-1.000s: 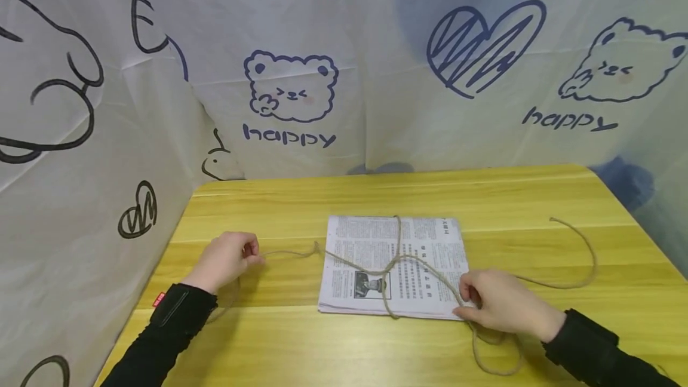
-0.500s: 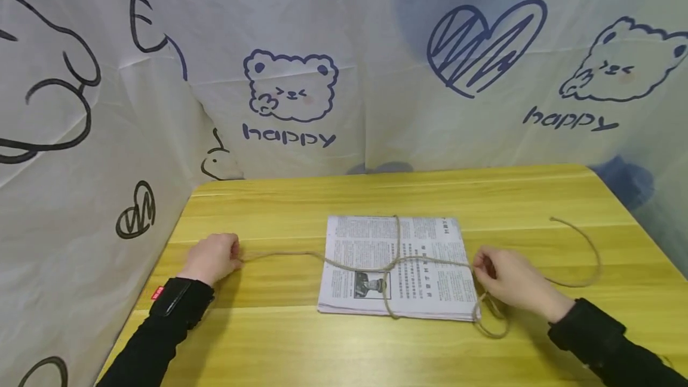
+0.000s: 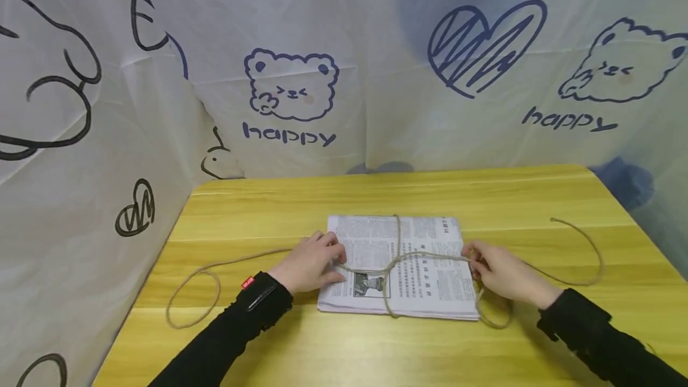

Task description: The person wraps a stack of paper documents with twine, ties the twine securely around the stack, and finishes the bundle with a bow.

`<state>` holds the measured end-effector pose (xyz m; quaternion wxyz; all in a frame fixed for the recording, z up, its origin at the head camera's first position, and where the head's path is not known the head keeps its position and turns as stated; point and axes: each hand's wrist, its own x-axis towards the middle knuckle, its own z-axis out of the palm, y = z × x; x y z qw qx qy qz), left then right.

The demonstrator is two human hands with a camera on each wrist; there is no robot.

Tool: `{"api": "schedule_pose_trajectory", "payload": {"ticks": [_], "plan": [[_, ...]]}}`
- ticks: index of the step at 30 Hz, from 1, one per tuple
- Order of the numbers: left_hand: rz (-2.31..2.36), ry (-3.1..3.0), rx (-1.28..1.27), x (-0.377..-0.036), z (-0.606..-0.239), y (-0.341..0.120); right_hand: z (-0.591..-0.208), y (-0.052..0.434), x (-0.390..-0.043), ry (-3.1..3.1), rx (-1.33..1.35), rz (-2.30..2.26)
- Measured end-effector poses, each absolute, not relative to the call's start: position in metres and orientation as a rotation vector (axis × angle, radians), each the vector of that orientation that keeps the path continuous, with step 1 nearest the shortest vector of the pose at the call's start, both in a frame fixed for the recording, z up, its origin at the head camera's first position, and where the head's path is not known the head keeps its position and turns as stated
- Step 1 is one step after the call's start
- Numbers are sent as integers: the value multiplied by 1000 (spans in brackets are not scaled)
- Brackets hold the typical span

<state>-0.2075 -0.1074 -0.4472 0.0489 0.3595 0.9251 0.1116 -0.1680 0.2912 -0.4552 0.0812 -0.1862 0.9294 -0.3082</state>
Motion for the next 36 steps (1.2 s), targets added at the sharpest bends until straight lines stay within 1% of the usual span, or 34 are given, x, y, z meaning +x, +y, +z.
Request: {"api": "schedule_pose_trajectory", "payload": {"ticks": [2, 6, 13, 20, 25, 30, 36], "plan": [[332, 2856, 1086, -211, -452, -104, -455, 291, -171, 2738, -518, -984], [422, 2856, 985, -214, -454, -104, -457, 294, -176, 2709, -459, -1038], [540, 2728, 880, -210, -455, -110, -457, 299, -180, 2700, -322, -991], [537, 2862, 576, -211, -460, -114, -462, 301, -189, 2670, -362, -978], [666, 2798, 441, -212, -460, -114, -462, 301, -196, 2631, -365, -975], [755, 2759, 386, -212, -462, -116, -460, 300, -198, 2595, -403, -964], [791, 2755, 399, -211, -463, -117, -459, 298, -198, 2592, -396, -975]]}}
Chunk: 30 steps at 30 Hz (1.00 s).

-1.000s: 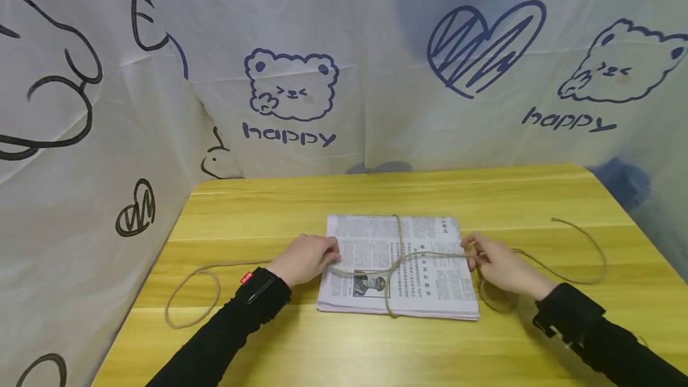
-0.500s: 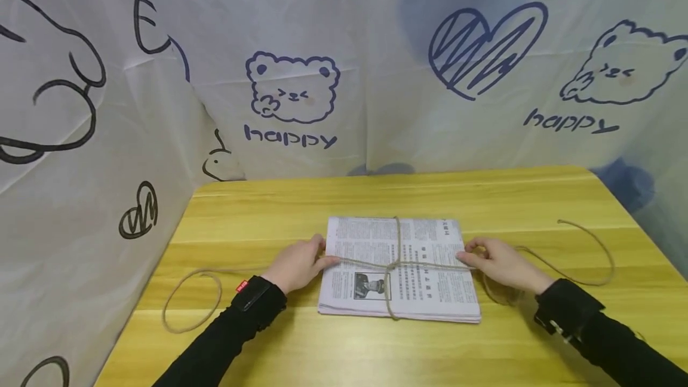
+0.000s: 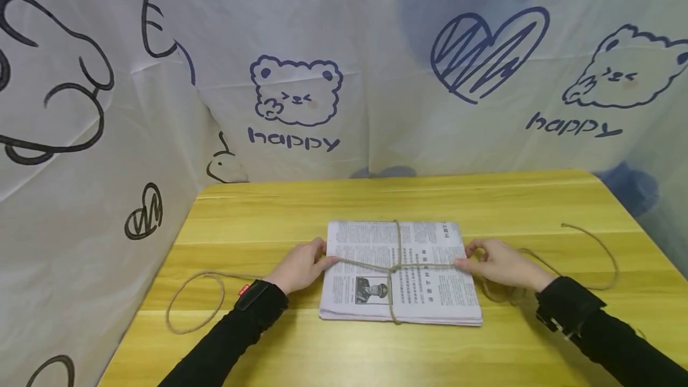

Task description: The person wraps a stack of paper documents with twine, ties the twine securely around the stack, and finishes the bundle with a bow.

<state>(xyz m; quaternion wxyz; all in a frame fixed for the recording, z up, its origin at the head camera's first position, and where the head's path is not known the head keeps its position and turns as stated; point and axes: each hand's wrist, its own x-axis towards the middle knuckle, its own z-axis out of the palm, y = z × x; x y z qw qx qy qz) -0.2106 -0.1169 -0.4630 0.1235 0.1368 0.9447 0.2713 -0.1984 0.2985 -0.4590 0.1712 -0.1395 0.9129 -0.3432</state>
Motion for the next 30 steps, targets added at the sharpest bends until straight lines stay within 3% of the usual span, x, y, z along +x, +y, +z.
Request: {"api": "schedule_pose_trajectory", "payload": {"ticks": [30], "plan": [[781, 2844, 370, -208, -455, -128, -468, 315, -200, 2593, -499, -1006]]}}
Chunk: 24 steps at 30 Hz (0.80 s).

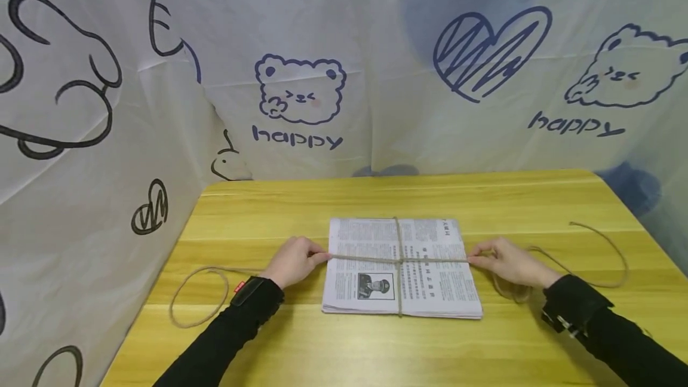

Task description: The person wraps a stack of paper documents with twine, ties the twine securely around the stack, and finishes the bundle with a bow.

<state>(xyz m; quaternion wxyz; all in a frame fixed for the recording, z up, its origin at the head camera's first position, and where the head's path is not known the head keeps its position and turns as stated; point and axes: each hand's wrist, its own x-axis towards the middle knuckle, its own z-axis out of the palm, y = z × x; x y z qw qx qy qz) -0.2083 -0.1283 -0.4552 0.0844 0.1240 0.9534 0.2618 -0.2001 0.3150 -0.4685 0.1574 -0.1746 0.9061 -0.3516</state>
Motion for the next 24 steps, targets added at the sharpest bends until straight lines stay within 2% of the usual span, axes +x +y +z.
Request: {"api": "schedule_pose_trajectory", "payload": {"ticks": [13, 24], "plan": [[816, 2747, 330, -214, -456, -145, -456, 345, -199, 2446, -632, -967], [743, 2746, 308, -211, -447, -156, -446, 351, -191, 2834, -564, -699]]}}
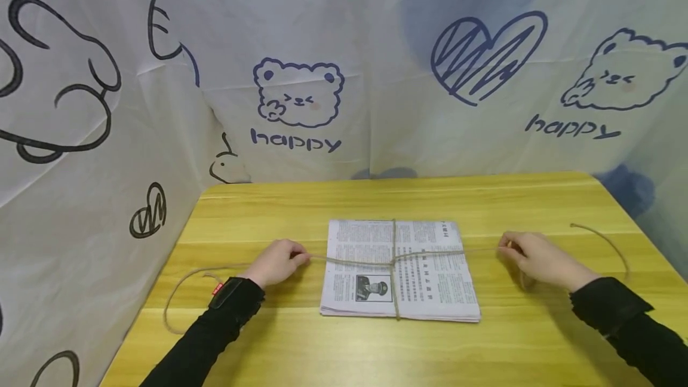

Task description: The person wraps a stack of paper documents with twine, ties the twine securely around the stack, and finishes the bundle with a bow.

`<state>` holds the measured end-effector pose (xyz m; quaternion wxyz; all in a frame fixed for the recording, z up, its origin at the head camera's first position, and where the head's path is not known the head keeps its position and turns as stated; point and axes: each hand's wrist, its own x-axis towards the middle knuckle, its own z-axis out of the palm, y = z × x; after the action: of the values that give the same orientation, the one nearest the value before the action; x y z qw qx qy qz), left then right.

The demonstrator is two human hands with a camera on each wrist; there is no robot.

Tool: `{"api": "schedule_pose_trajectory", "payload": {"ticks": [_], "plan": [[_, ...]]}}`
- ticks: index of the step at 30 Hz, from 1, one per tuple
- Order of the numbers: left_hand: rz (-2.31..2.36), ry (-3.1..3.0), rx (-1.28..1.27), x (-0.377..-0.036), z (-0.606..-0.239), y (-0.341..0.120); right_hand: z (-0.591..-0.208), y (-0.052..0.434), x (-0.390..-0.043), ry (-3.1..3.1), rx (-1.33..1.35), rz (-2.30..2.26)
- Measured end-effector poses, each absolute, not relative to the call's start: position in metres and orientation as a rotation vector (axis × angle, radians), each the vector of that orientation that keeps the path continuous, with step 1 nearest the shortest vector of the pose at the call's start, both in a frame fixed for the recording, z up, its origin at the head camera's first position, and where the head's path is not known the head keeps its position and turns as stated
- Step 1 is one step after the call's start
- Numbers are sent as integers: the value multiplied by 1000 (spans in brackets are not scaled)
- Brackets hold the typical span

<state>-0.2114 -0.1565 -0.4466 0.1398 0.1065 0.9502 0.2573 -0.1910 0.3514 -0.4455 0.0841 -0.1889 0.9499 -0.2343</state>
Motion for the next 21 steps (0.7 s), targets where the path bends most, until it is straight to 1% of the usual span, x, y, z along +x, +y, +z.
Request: {"api": "schedule_pose_trajectory", "payload": {"ticks": [6, 10, 14, 21], "plan": [[610, 2798, 415, -209, -447, -145, -437, 327, -184, 2915, -618, -361], [587, 2804, 461, -206, -441, -136, -425, 310, -176, 2981, -693, -242], [553, 2810, 597, -201, -433, -126, -421, 291, -178, 3013, -736, -353], [455, 2789, 885, -202, -444, -108, -443, 276, -191, 2953, -698, -483]]}}
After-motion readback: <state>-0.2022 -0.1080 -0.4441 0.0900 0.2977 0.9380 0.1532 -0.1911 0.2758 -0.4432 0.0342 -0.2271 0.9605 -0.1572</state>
